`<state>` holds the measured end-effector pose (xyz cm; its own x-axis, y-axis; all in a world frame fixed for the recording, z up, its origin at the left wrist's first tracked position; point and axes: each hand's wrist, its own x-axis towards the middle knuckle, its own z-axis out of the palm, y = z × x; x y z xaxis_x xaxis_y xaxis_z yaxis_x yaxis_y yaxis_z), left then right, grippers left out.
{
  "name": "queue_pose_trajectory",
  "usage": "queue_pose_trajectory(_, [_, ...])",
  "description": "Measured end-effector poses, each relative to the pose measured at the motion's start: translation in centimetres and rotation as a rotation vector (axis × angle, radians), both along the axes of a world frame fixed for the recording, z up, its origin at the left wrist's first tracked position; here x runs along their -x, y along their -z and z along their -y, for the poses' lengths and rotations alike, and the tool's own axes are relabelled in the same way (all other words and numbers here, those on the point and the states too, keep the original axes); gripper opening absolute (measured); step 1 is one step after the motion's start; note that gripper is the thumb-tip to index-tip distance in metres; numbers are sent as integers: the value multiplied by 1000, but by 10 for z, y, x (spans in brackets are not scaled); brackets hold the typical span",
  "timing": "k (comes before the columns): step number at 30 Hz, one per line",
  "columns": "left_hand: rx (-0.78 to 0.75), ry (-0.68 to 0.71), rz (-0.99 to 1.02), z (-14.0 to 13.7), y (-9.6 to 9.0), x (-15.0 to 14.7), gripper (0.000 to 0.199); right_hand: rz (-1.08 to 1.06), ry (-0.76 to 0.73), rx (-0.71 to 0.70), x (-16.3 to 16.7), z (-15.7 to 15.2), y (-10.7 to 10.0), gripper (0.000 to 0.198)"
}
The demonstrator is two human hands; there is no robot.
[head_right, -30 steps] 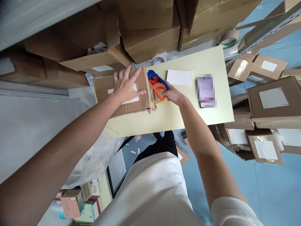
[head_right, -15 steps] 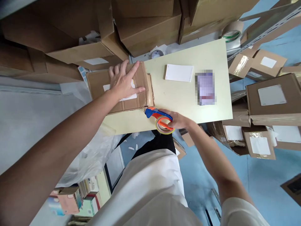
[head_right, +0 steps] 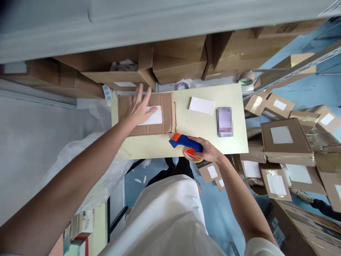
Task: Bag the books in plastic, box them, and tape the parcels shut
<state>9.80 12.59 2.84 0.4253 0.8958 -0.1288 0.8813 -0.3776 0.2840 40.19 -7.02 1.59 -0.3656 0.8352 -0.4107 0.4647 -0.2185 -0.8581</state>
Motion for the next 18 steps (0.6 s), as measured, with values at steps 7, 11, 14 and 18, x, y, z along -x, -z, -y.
queue_pose_trajectory(7, [63, -515, -37, 51, -12, 72, 103, -76, 26, -310, -33, -17, -85, 74])
queue_pose_trajectory(11, [226, -569, 182, 60, 0, 80, 115, 87, 47, -666, -25, -54, -160, 69])
queue_pose_trajectory(14, [225, -578, 293, 60, 7, 79, 112, 257, 146, -932, -7, -103, -203, 66])
queue_pose_trajectory(18, [231, -596, 356, 61, 11, 81, 111, 467, 199, -1121, 18, -203, -218, 57])
